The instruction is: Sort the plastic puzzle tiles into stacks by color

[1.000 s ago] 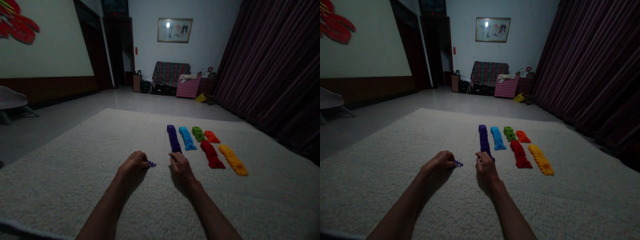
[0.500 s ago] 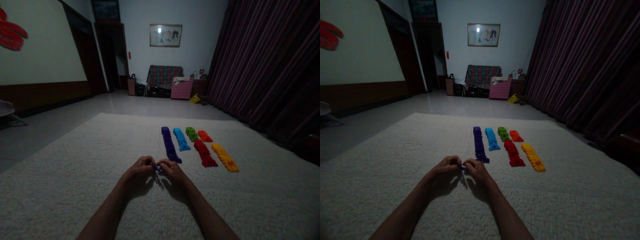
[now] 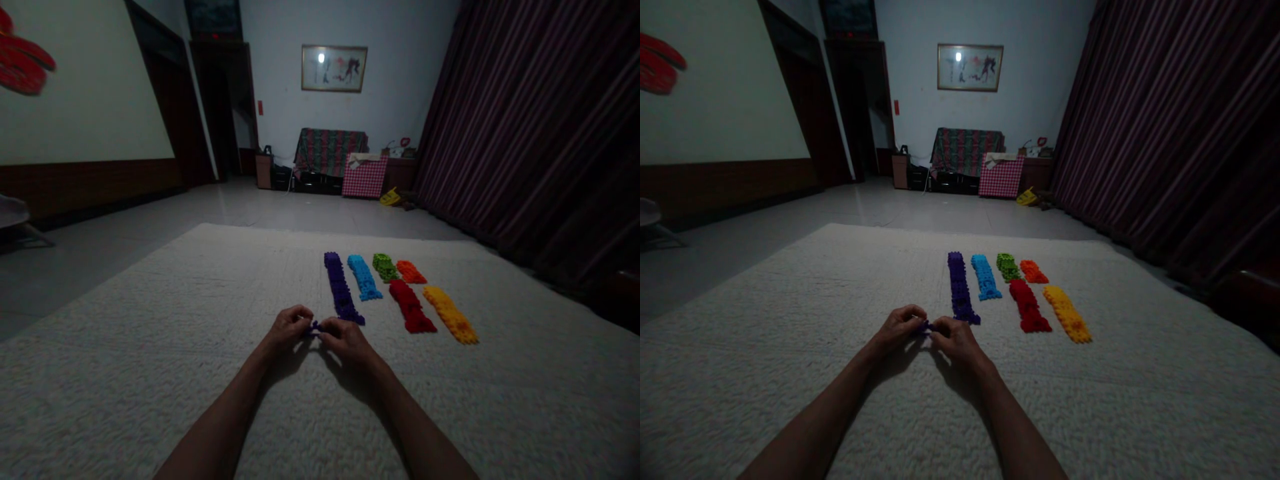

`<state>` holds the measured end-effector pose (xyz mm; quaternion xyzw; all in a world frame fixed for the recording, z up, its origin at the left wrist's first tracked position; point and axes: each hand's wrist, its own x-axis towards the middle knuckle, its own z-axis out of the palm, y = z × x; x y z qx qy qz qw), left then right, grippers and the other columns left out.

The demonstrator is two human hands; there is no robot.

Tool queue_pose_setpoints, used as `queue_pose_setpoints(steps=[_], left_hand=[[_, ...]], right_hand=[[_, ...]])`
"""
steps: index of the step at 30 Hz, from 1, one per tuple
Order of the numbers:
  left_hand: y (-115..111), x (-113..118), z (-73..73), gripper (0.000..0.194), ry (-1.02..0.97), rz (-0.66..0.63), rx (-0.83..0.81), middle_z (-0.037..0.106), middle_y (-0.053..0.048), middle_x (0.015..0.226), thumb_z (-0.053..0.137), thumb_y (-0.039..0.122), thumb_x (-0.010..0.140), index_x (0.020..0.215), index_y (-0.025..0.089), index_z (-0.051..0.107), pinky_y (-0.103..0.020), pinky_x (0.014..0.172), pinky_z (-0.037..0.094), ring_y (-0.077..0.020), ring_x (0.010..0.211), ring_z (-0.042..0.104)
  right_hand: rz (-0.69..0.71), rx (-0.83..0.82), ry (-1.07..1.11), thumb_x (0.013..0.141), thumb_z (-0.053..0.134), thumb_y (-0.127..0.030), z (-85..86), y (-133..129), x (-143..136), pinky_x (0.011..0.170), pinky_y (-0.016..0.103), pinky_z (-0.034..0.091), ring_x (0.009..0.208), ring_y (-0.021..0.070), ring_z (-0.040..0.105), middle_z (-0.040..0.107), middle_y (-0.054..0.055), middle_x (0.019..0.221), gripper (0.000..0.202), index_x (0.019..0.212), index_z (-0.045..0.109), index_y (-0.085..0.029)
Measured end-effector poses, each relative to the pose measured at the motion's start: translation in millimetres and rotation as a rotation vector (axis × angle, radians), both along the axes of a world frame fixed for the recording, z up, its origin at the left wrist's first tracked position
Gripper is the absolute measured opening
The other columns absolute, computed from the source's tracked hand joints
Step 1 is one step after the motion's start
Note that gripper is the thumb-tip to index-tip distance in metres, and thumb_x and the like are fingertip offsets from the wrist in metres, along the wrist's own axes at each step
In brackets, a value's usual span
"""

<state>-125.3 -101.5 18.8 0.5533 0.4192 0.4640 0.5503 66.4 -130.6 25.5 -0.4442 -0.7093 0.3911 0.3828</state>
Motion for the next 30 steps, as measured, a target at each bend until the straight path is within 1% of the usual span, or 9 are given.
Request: queue_pose_setpoints(steps=[2,6,9,14,18,21,23,26,30], left_hand=[[2.9,0.5,-2.8,0.022,0.004,0.043,-0.014,0.062,0.0,0.063,0.076,0.032,0.06,0.075,0.017,0.069,-0.022,0.055,0.039,-0.0101,0.055,0.052],[4.8,1.9,-8.8,0.026,0.002,0.046,-0.075,0.06,0.001,0.061,0.075,0.032,0.058,0.079,0.016,0.071,-0.022,0.054,0.04,-0.0105,0.054,0.053],[3.3,3.4,-9.6,0.028,-0.023,0.064,-0.096,0.06,0.001,0.063,0.074,0.032,0.058,0.081,0.016,0.072,-0.022,0.054,0.041,-0.0102,0.056,0.054],[-1.0,6.3,-5.2,0.028,-0.04,0.069,-0.131,0.061,0.0,0.065,0.076,0.03,0.056,0.079,0.015,0.071,-0.022,0.053,0.042,-0.01,0.056,0.054],[-3.6,7.2,-5.9,0.027,-0.089,0.071,-0.161,0.059,0.001,0.065,0.075,0.029,0.06,0.084,0.017,0.071,-0.021,0.055,0.043,-0.01,0.058,0.055],[-2.1,6.2,-8.2,0.026,-0.07,0.068,-0.137,0.061,0.0,0.067,0.075,0.027,0.06,0.084,0.016,0.071,-0.021,0.055,0.043,-0.0101,0.058,0.056],[-0.3,5.5,-9.2,0.026,-0.061,0.062,-0.117,0.061,0.0,0.068,0.074,0.027,0.06,0.083,0.016,0.072,-0.021,0.054,0.042,-0.0097,0.057,0.055],[1.0,5.9,-9.3,0.026,-0.068,0.071,-0.133,0.061,0.0,0.067,0.075,0.028,0.059,0.082,0.017,0.072,-0.021,0.053,0.042,-0.0099,0.057,0.054],[-2.9,8.7,-6.0,0.025,-0.106,0.078,-0.158,0.059,0.001,0.065,0.076,0.028,0.058,0.08,0.017,0.071,-0.02,0.053,0.041,-0.0096,0.057,0.053]], right_hand=[[-0.112,0.03,-0.002,0.081,0.059,-0.033,2.1,3.0,8.8,0.08,0.033,0.052,0.086,0.021,0.068,0.075,0.006,0.092,0.023,0.095,0.074,-0.02],[-0.367,0.126,-0.039,0.082,0.053,-0.035,5.8,10.7,32.4,0.089,0.037,0.053,0.097,0.0232,0.069,0.075,0.008,0.103,0.032,0.101,0.074,-0.02],[-0.475,0.188,-0.116,0.083,0.048,-0.035,3.1,16.0,47.1,0.093,0.037,0.052,0.099,0.0233,0.068,0.075,0.009,0.104,0.034,0.098,0.074,-0.018],[-0.517,0.254,-0.29,0.083,0.046,-0.029,-7.8,22.4,55.8,0.093,0.037,0.051,0.096,0.0228,0.067,0.072,0.009,0.097,0.033,0.093,0.076,-0.019],[-0.583,0.334,-0.382,0.083,0.05,-0.027,-16.8,25.0,54.3,0.096,0.039,0.049,0.1,0.0251,0.063,0.067,0.011,0.1,0.032,0.101,0.074,-0.017],[-0.591,0.306,-0.395,0.081,0.056,-0.029,-22.0,24.7,53.6,0.098,0.04,0.049,0.106,0.0265,0.062,0.065,0.012,0.109,0.037,0.112,0.07,-0.015],[-0.572,0.269,-0.404,0.08,0.06,-0.031,-23.8,23.3,53.4,0.097,0.039,0.05,0.107,0.0265,0.062,0.064,0.013,0.111,0.04,0.115,0.069,-0.015],[-0.556,0.26,-0.442,0.077,0.064,-0.03,-24.1,20.3,51.5,0.097,0.038,0.05,0.106,0.0263,0.062,0.064,0.012,0.11,0.04,0.114,0.068,-0.016],[-0.596,0.293,-0.474,0.078,0.063,-0.028,-24.0,18.1,46.9,0.097,0.04,0.049,0.104,0.0264,0.062,0.066,0.011,0.109,0.036,0.111,0.069,-0.019]])
